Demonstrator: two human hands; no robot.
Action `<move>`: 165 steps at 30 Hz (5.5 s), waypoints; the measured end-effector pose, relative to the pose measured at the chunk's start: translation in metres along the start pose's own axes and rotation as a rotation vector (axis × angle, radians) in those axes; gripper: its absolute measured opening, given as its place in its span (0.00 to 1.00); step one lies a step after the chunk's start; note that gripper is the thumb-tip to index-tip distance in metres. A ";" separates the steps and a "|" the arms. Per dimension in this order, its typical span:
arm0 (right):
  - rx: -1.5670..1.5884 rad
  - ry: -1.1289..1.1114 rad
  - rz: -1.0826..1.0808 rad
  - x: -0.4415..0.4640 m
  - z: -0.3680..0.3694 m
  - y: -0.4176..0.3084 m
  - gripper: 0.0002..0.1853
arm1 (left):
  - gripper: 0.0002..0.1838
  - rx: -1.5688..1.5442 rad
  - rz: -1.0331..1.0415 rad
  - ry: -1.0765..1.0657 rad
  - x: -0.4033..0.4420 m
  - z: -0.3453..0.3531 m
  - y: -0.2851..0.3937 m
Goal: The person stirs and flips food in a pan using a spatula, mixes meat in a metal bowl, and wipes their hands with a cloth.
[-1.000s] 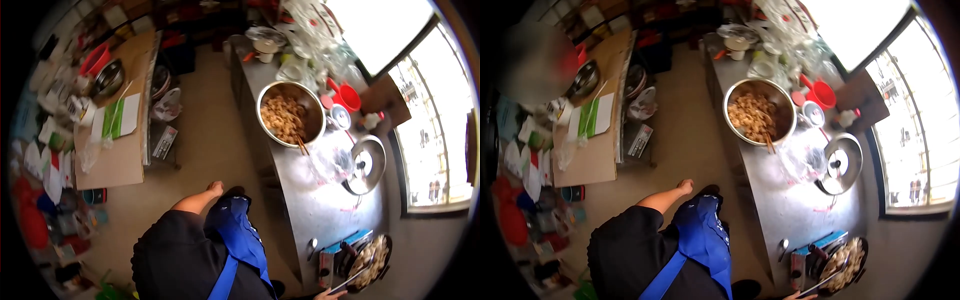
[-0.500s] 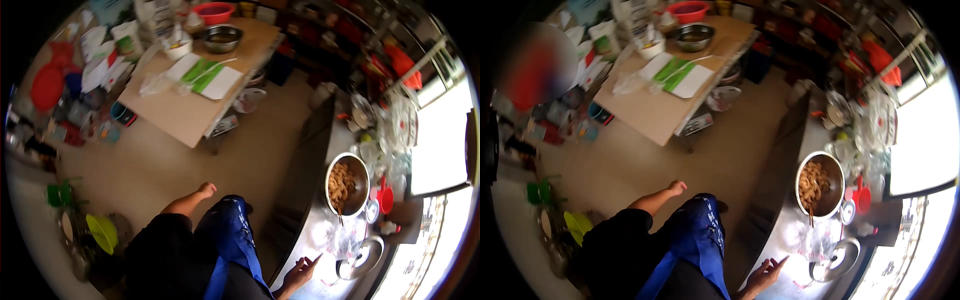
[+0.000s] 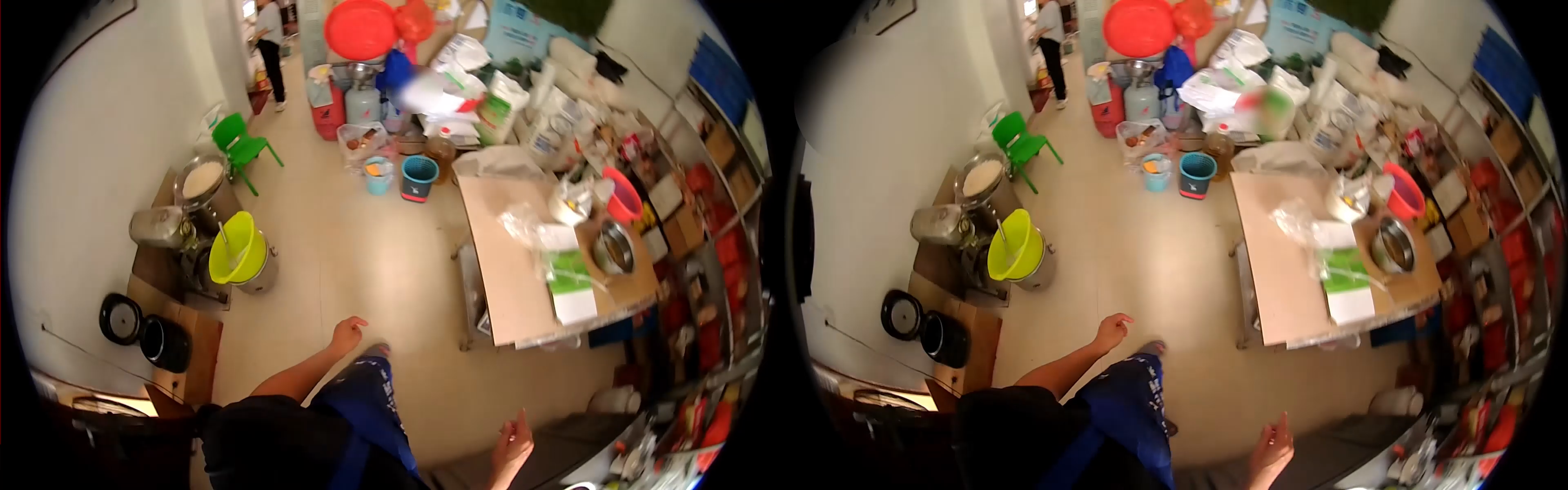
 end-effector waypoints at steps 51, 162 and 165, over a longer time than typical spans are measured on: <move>0.977 -1.717 1.228 0.351 1.136 -0.772 0.26 | 0.17 -0.226 -1.526 0.247 0.456 -0.355 -0.435; 2.303 -1.048 0.078 0.588 1.445 -1.318 0.45 | 0.42 0.195 0.561 0.524 1.402 -0.745 -0.074; 1.206 -1.861 0.748 0.543 1.499 -1.286 0.46 | 0.40 0.278 0.431 0.521 1.410 -0.767 -0.090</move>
Point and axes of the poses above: each hand's wrist, its own x-axis towards the middle knuckle, its own z-axis out of the palm, y = z × x, the point moved 10 cm from there along x, towards the middle knuckle, and after that the axes turned 9 degrees about y, right-handed, at the moved point
